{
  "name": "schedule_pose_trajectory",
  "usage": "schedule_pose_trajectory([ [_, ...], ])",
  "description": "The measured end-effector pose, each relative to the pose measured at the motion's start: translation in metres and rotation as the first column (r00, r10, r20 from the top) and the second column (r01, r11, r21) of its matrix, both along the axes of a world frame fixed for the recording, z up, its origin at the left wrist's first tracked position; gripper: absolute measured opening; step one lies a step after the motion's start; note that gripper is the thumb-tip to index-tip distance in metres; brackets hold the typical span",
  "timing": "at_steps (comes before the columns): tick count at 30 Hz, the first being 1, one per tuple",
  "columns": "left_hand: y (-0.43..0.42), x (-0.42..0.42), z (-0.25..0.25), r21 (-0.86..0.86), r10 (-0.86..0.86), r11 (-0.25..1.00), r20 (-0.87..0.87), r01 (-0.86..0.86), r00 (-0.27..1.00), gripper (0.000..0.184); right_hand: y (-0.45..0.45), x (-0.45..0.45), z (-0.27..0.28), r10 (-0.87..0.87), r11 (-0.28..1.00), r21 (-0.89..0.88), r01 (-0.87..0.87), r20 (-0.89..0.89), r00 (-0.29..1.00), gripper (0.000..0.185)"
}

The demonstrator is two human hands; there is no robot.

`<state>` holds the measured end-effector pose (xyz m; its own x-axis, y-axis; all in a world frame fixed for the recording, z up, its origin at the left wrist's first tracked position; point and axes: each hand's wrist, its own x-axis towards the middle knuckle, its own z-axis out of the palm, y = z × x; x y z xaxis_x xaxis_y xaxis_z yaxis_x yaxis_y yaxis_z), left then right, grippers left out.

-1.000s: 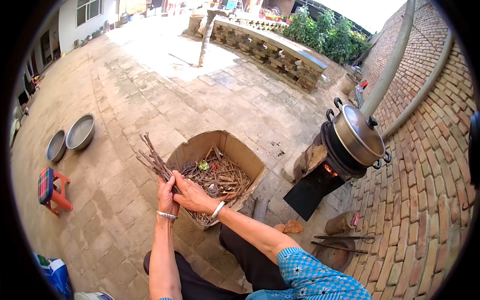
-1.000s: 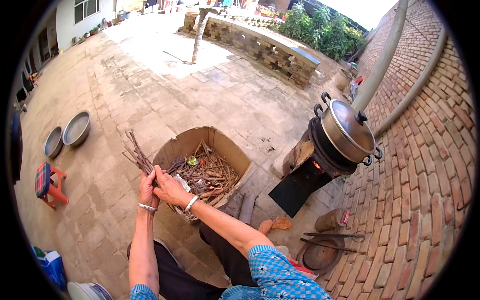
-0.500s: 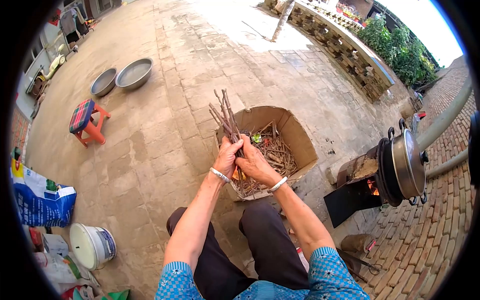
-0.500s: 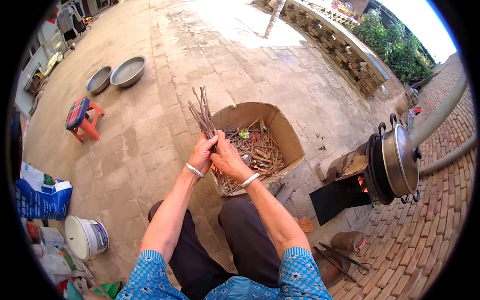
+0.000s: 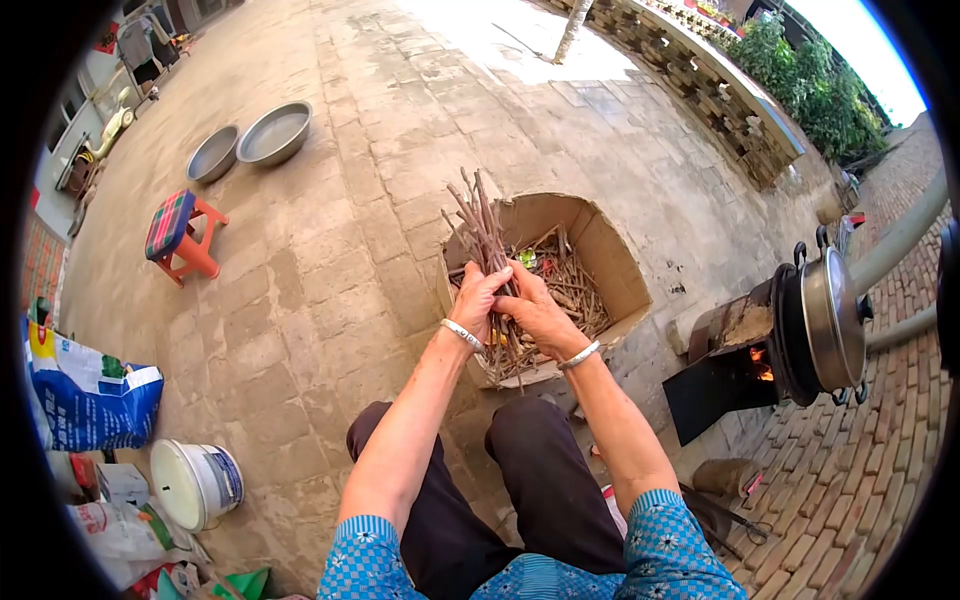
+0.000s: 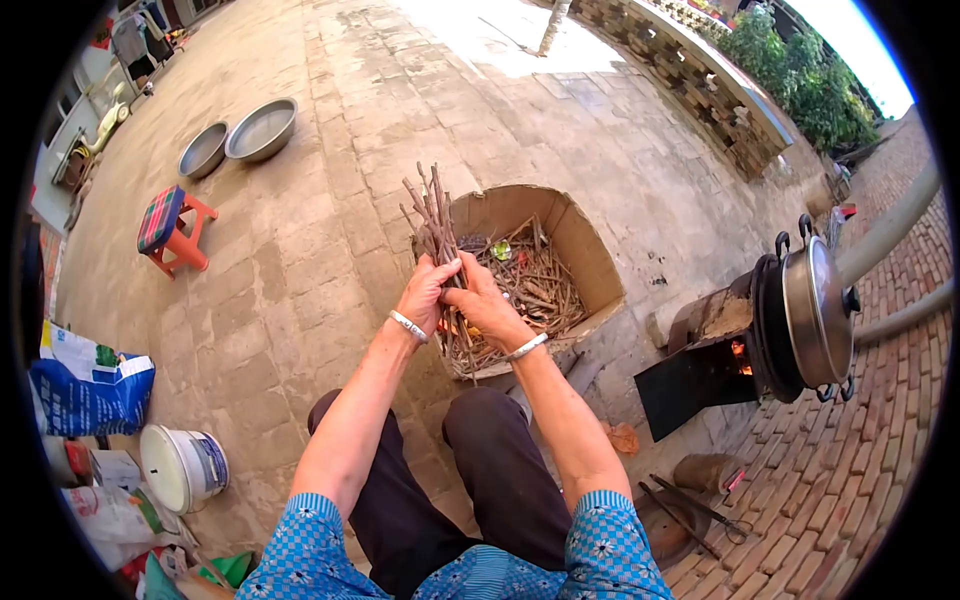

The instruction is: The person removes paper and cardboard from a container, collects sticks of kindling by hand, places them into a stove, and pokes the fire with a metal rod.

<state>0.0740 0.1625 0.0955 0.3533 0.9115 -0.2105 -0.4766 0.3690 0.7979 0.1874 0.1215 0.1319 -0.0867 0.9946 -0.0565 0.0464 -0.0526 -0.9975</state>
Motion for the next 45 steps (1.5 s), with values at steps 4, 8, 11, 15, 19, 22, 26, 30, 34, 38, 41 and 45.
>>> schedule_pose_trajectory([
  [4, -0.001, 0.004, 0.008, 0.012, 0.006, 1.000, -0.043, -0.006, 0.999, 0.029, 0.001, 0.006, 0.004, 0.003, 0.996, -0.085, -0.018, -0.174, 0.985, 0.039],
  [8, 0.000, 0.007, 0.001, 0.094, 0.011, 0.996, -0.111, -0.001, 0.994, 0.035, -0.001, 0.008, 0.007, -0.059, 0.983, -0.184, -0.012, -0.375, 0.925, 0.036],
  [11, -0.001, 0.007, 0.003, 0.105, -0.036, 0.994, -0.067, 0.043, 0.997, 0.044, -0.003, 0.012, -0.003, -0.103, 0.977, -0.213, -0.003, -0.483, 0.869, 0.036],
  [15, -0.002, 0.001, 0.012, -0.003, -0.129, 0.992, -0.091, 0.129, 0.988, 0.065, -0.013, 0.027, -0.007, -0.106, 0.973, -0.218, -0.070, -0.702, 0.704, 0.039],
  [19, -0.004, 0.002, 0.015, 0.022, -0.094, 0.995, -0.119, 0.097, 0.988, 0.070, -0.050, 0.062, -0.011, -0.162, 0.983, -0.185, 0.017, -0.807, 0.568, 0.032],
  [22, -0.004, -0.003, 0.007, -0.033, -0.089, 0.996, -0.158, 0.084, 0.984, 0.060, -0.107, 0.091, 0.007, -0.262, 0.965, -0.231, 0.123, -0.818, 0.513, 0.031],
  [26, -0.005, -0.011, -0.009, -0.074, -0.125, 0.991, -0.235, 0.111, 0.964, 0.049, -0.195, 0.120, 0.020, -0.444, 0.895, -0.363, 0.259, -0.783, 0.435, 0.032],
  [30, -0.007, -0.013, -0.019, -0.097, -0.153, 0.987, -0.280, 0.130, 0.948, 0.043, -0.278, 0.136, 0.022, -0.566, 0.813, -0.434, 0.388, -0.747, 0.350, 0.030],
  [34, -0.009, -0.010, -0.021, -0.096, -0.179, 0.983, -0.319, 0.156, 0.931, 0.041, -0.333, 0.155, -0.002, -0.727, 0.640, -0.516, 0.570, -0.647, 0.230, 0.027],
  [38, -0.011, -0.007, -0.024, -0.108, -0.231, 0.972, -0.341, 0.207, 0.911, 0.042, -0.345, 0.184, -0.036, -0.793, 0.531, -0.579, 0.619, -0.597, 0.121, 0.022],
  [41, -0.015, -0.009, -0.022, -0.111, -0.242, 0.970, -0.413, 0.216, 0.878, 0.040, -0.332, 0.225, -0.061, -0.808, 0.504, -0.551, 0.665, -0.573, 0.137, 0.020],
  [45, -0.013, -0.013, -0.032, -0.111, -0.243, 0.970, -0.444, 0.216, 0.863, 0.036, -0.302, 0.384, -0.104, -0.765, 0.473, -0.384, 0.793, -0.626, 0.153, 0.038],
])
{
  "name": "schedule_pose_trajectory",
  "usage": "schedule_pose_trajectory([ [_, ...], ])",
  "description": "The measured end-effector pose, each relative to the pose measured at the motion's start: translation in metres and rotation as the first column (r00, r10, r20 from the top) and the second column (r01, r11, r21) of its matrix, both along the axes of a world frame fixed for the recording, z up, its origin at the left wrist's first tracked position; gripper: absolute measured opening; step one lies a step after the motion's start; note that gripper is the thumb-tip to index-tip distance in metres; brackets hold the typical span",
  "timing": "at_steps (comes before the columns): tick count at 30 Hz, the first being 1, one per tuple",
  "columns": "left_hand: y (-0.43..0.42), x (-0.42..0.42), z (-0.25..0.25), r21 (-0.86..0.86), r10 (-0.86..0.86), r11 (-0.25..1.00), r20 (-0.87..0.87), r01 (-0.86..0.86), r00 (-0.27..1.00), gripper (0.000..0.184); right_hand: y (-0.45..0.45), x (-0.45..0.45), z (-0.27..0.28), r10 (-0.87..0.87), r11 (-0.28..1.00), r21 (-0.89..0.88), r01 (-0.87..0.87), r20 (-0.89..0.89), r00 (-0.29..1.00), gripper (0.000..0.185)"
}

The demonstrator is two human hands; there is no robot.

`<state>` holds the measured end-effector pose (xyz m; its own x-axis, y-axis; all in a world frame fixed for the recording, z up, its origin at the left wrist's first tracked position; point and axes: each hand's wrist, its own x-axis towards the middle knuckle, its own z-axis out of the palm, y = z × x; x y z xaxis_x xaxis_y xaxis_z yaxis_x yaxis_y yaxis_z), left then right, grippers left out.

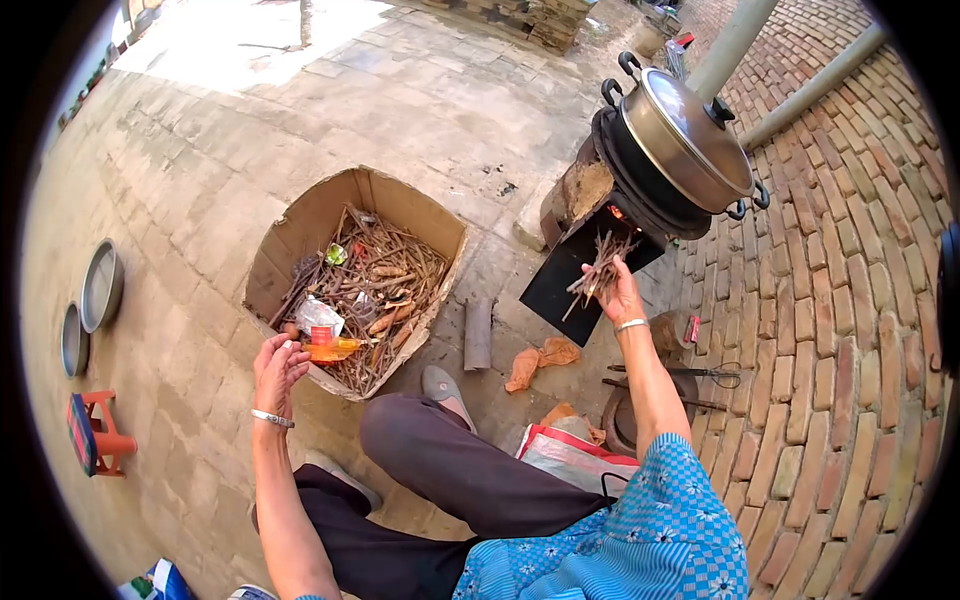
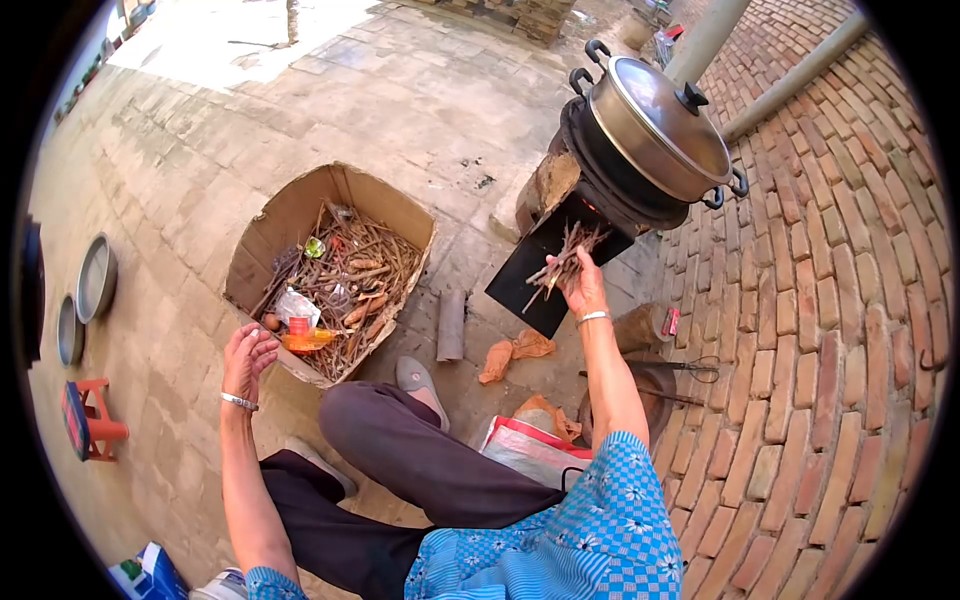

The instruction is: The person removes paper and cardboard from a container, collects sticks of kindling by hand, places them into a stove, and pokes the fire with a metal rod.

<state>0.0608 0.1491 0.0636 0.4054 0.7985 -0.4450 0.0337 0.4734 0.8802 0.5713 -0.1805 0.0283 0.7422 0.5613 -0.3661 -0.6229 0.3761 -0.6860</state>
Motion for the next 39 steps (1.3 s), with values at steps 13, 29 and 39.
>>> schedule_pose_trajectory([
  [13, 0.003, -0.018, 0.009, 0.029, -0.022, 0.999, 0.064, 0.020, 0.998, 0.031, -0.114, -0.091, 0.056, 0.160, 0.727, -0.671, 0.146, 0.372, 0.914, 0.026],
  [29, -0.008, -0.035, -0.007, -0.006, 0.056, 0.998, -0.009, -0.056, 0.998, 0.032, -0.382, -0.031, 0.070, 0.789, -0.614, -0.492, 0.617, -0.423, 0.447, 0.032],
  [39, -0.030, -0.016, -0.004, 0.000, 0.044, 0.999, -0.068, -0.044, 0.997, 0.031, -0.375, -0.035, 0.020, 0.628, -0.643, -0.239, 0.728, -0.709, 0.322, 0.022],
])
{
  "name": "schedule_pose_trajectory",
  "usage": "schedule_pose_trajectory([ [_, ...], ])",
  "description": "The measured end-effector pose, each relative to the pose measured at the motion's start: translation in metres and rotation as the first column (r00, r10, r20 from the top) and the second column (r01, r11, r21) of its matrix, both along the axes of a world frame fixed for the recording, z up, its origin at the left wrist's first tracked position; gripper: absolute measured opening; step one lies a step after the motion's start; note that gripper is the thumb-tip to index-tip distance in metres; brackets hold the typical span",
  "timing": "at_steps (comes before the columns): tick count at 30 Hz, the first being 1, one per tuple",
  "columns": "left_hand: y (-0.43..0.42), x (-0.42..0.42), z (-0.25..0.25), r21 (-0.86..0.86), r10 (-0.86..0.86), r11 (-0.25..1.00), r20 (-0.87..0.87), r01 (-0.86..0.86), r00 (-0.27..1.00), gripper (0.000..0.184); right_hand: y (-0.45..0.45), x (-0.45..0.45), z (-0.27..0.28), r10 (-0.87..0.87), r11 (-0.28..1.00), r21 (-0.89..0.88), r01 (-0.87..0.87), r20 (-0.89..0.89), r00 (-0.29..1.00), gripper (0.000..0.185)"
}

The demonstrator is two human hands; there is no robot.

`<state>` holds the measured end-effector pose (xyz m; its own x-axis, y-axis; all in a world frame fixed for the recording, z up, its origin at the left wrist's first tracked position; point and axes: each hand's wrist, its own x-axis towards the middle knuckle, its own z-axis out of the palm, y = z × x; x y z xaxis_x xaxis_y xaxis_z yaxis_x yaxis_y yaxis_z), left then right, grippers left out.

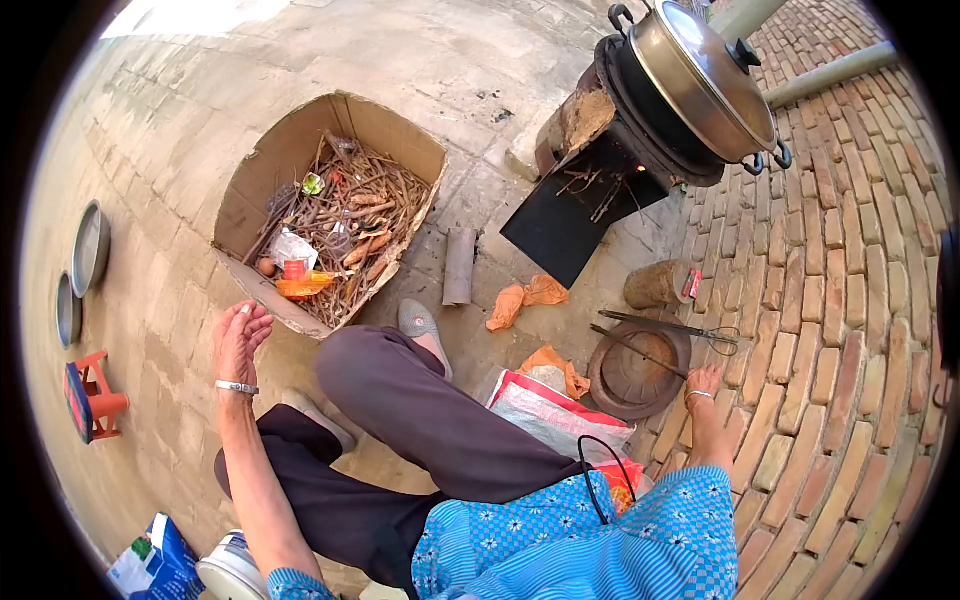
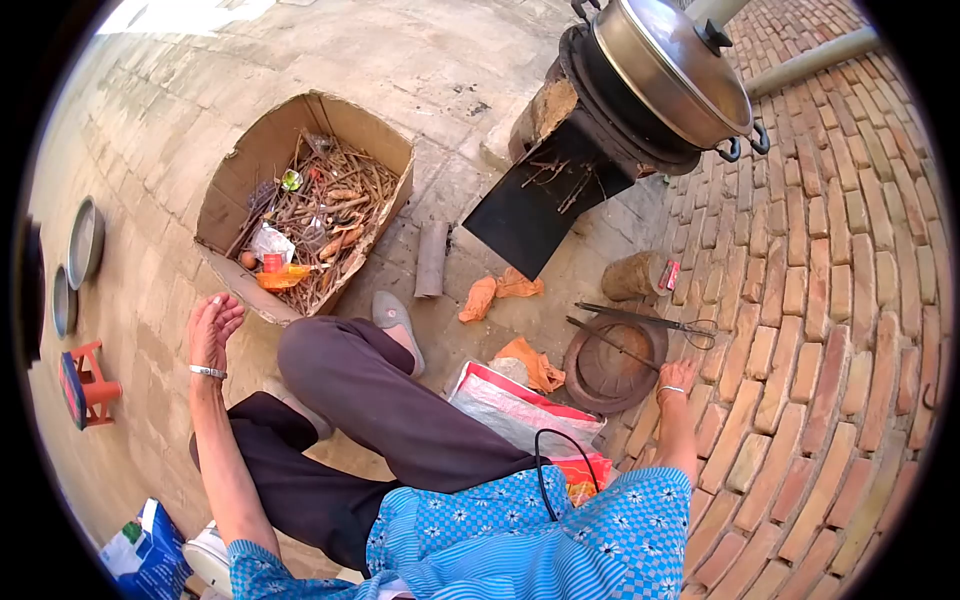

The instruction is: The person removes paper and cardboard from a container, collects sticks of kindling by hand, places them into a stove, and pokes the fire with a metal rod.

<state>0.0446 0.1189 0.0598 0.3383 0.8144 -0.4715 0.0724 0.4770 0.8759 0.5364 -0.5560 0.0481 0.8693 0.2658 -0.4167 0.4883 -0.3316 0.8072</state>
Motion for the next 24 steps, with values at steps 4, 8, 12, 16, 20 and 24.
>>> schedule_pose_trajectory([
  [4, 0.001, 0.001, -0.001, 0.027, -0.041, 0.999, -0.018, 0.041, 0.999, 0.033, -0.008, -0.016, -0.021, -0.073, 0.981, 0.178, 0.071, 0.005, 0.997, 0.022],
  [8, 0.006, 0.002, 0.002, 0.058, -0.049, 0.997, -0.001, 0.049, 0.999, 0.029, 0.022, -0.057, 0.039, -0.339, 0.809, 0.406, 0.425, -0.268, 0.902, 0.029],
  [12, 0.010, 0.000, 0.015, 0.099, -0.070, 0.993, 0.054, 0.065, 0.996, 0.030, 0.008, -0.092, 0.094, -0.279, 0.651, 0.588, 0.481, -0.404, 0.871, 0.028],
  [16, 0.011, -0.005, 0.030, 0.138, -0.069, 0.989, 0.100, 0.055, 0.993, 0.031, -0.002, -0.116, 0.116, -0.300, 0.263, 0.725, 0.636, -0.566, 0.768, 0.028],
  [20, 0.010, -0.017, 0.033, 0.159, -0.047, 0.987, 0.133, 0.026, 0.990, 0.030, 0.071, -0.131, 0.112, -0.166, -0.263, 0.558, 0.787, -0.830, 0.533, 0.024],
  [24, 0.006, -0.030, 0.037, 0.163, -0.017, 0.987, 0.105, 0.000, 0.994, 0.029, 0.160, -0.128, 0.100, -0.008, -0.284, 0.523, 0.804, -0.839, 0.543, 0.020],
])
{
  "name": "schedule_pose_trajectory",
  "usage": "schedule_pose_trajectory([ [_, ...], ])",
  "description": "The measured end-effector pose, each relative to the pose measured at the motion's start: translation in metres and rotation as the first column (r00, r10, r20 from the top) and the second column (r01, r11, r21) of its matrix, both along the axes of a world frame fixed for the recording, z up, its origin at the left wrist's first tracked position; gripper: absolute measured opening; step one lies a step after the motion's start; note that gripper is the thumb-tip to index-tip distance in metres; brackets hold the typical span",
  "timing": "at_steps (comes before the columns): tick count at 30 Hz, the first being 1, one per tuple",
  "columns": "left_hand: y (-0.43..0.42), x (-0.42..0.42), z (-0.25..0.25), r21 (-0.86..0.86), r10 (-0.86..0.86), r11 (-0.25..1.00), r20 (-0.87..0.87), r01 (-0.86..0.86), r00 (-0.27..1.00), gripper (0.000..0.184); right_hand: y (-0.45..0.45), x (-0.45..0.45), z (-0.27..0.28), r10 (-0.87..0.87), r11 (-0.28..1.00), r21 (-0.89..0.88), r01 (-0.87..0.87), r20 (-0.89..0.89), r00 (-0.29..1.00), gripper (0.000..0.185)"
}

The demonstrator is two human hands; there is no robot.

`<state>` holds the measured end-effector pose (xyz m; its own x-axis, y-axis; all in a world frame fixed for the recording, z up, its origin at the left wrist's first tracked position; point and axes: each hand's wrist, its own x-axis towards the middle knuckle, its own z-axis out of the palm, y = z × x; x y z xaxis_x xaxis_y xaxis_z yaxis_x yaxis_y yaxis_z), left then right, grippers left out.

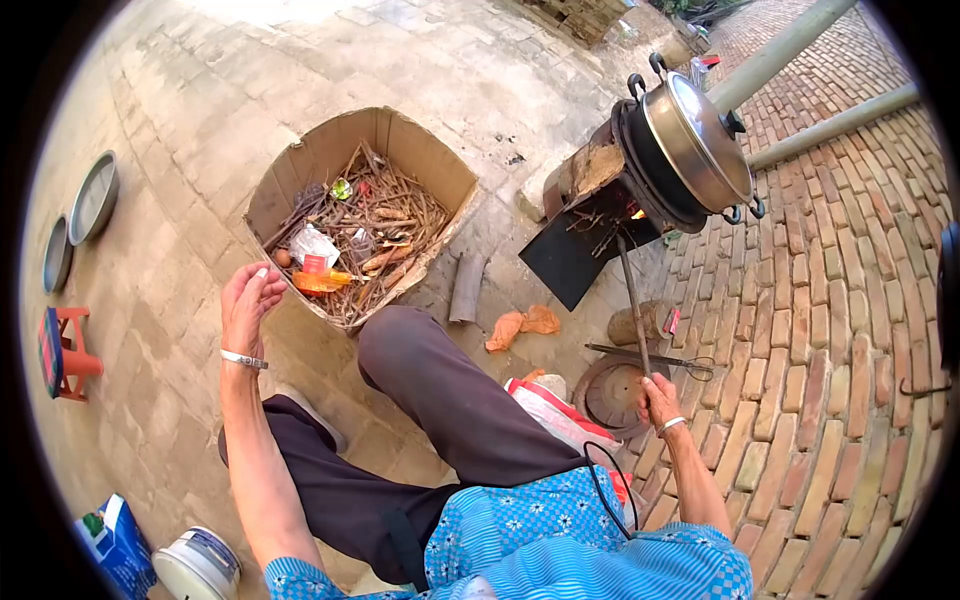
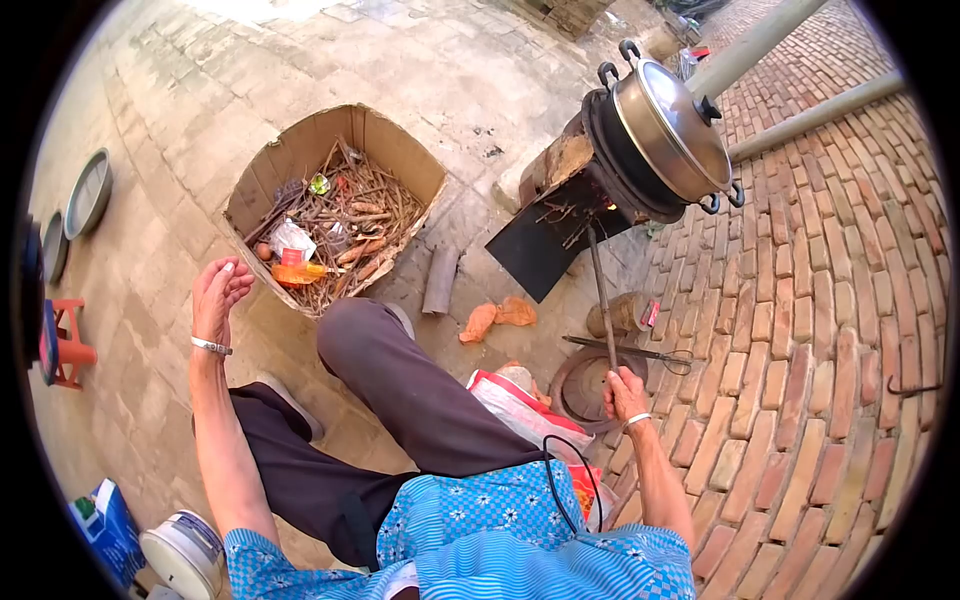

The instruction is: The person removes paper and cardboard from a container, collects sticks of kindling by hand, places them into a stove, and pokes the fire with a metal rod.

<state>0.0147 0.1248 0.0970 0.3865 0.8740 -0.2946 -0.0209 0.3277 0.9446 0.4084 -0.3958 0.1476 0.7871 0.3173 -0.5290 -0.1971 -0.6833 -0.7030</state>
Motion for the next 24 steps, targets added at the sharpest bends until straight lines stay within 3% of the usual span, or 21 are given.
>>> schedule_pose_trajectory([
  [7, 0.001, -0.015, -0.008, 0.051, 0.041, 0.998, -0.046, -0.039, 0.998, 0.030, 0.074, 0.042, -0.009, 0.033, 0.998, -0.049, -0.038, -0.105, 0.994, 0.020],
  [11, 0.004, -0.015, -0.008, 0.057, 0.042, 0.998, -0.074, -0.038, 0.996, 0.031, 0.117, 0.070, 0.000, -0.098, 0.994, -0.067, 0.090, -0.135, 0.986, 0.022],
  [14, 0.006, -0.012, -0.010, 0.065, 0.031, 0.998, -0.088, -0.025, 0.996, 0.031, 0.141, 0.123, -0.004, -0.218, 0.975, 0.018, 0.220, -0.095, 0.971, 0.022],
  [15, 0.005, -0.011, -0.011, 0.063, 0.029, 0.998, -0.089, -0.023, 0.996, 0.031, 0.150, 0.140, -0.004, -0.211, 0.976, 0.060, 0.211, -0.002, 0.977, 0.023],
  [17, 0.006, -0.008, -0.011, 0.073, 0.014, 0.997, -0.089, -0.007, 0.996, 0.032, 0.157, 0.174, -0.004, -0.245, 0.960, 0.110, 0.259, -0.125, 0.962, 0.025],
  [19, 0.005, -0.009, -0.009, 0.079, 0.007, 0.997, -0.109, 0.002, 0.994, 0.032, 0.164, 0.159, 0.003, -0.258, 0.962, 0.077, 0.260, -0.039, 0.965, 0.025],
  [24, 0.005, -0.011, -0.014, 0.097, 0.008, 0.995, -0.098, 0.001, 0.995, 0.034, 0.143, 0.076, 0.021, -0.151, 0.987, 0.043, 0.154, -0.068, 0.986, 0.021],
])
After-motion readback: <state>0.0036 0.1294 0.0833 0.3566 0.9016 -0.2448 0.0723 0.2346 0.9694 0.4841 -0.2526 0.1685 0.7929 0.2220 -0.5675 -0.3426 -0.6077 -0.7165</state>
